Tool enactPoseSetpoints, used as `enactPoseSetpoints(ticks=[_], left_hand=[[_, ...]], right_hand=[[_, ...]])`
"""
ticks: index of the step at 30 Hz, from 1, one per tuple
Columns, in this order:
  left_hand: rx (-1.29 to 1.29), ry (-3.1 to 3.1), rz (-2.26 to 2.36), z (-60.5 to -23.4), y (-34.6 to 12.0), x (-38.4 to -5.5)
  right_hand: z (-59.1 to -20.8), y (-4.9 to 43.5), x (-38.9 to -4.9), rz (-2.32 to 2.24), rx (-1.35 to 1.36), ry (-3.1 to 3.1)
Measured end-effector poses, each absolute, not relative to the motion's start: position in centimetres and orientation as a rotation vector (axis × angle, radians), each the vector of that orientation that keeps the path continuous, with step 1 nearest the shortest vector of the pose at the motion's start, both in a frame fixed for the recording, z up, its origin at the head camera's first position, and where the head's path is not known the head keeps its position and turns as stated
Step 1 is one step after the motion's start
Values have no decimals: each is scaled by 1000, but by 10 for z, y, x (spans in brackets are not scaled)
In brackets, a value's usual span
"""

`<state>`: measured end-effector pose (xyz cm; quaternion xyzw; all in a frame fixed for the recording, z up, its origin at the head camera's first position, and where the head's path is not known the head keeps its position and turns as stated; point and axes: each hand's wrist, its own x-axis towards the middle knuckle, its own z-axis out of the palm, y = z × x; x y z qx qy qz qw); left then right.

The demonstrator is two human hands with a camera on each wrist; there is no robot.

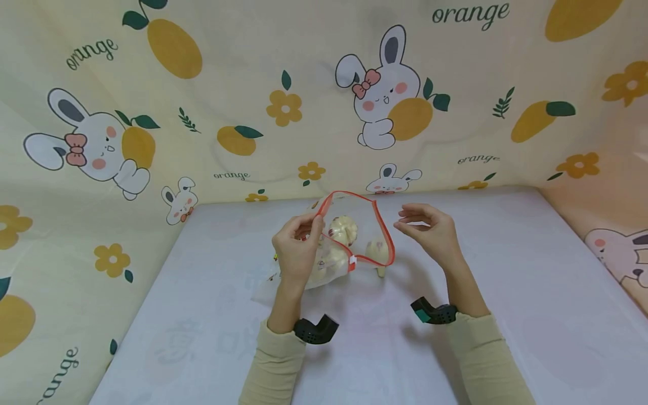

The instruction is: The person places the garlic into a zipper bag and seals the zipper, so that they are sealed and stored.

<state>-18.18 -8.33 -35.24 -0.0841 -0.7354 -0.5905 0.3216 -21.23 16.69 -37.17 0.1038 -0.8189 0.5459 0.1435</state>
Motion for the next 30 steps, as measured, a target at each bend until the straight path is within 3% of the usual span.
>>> enactPoseSetpoints(ticks=[19,30], left_hand=[[-203,-1916,-1579,-351,-84,-182],[-203,-1873,-1603,-353,-87,-184]], right_hand=[[-399,177,-230,1615,305,-2566],[-419,185,-238,1664,473,-2662]])
